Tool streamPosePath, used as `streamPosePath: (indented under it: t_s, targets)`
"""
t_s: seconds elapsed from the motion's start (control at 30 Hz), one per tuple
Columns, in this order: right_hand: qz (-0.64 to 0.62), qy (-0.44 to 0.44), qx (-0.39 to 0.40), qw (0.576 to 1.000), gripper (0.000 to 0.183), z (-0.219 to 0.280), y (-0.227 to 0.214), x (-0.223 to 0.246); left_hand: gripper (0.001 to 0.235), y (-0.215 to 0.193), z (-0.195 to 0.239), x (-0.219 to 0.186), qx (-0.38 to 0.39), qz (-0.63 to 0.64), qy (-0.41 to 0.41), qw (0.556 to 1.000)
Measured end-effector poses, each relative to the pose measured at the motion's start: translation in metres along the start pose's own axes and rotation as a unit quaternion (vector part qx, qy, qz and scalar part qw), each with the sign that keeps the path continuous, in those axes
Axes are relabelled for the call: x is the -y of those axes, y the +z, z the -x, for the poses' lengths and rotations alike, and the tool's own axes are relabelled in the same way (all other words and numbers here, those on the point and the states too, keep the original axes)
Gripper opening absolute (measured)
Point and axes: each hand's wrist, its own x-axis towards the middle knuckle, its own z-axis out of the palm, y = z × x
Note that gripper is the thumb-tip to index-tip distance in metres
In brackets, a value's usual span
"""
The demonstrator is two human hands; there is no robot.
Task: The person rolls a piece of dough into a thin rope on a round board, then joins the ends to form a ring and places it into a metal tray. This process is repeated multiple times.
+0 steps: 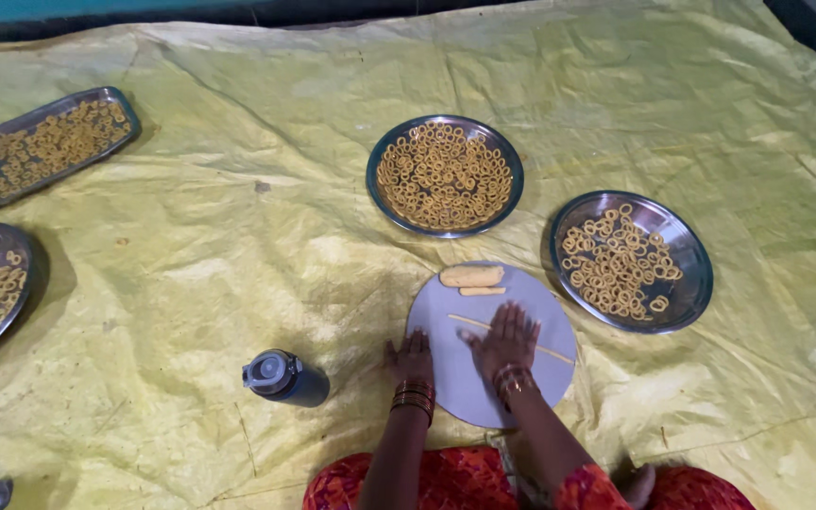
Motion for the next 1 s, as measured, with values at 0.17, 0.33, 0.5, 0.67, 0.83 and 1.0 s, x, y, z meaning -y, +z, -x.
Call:
streamPosePath:
  t_s: [0.17,0.33,0.5,0.67,0.83,1.0]
  targets:
    - [-0.02,-0.009,-0.039,0.999,0.108,-0.008,0.012,0.009,0.054,0.003,0.002,-0.001,0.022,0.117,-0.007,0.993]
    - [0.022,-0.062,-0.017,0.998,0.108,0.055,0.049,0.003,0.056,0.021,0.002,-0.006,0.0,0.174,0.003,0.985]
    - [-0.013,-0.057,-0.003,0.998,0.1,0.024,0.026,0.002,0.056,0.014,0.001,-0.005,-0.067,0.193,-0.01,0.979]
    - [-0.033,-0.005,-0.032,0.999,0.098,-0.017,0.009,0.01,0.057,-0.029,0.035,0.017,0.032,0.268,-0.086,0.959]
    - [-0.008,-0.039,-0.05,0.998,0.1,0.034,0.038,0.006,0.087,-0.083,0.077,0.052,0.065,0.25,-0.05,0.965]
    - [-0.007,-0.08,0.063,0.995,0.095,0.078,0.045,-0.004,0.117,-0.076,0.079,0.072,0.05,0.282,0.017,0.958]
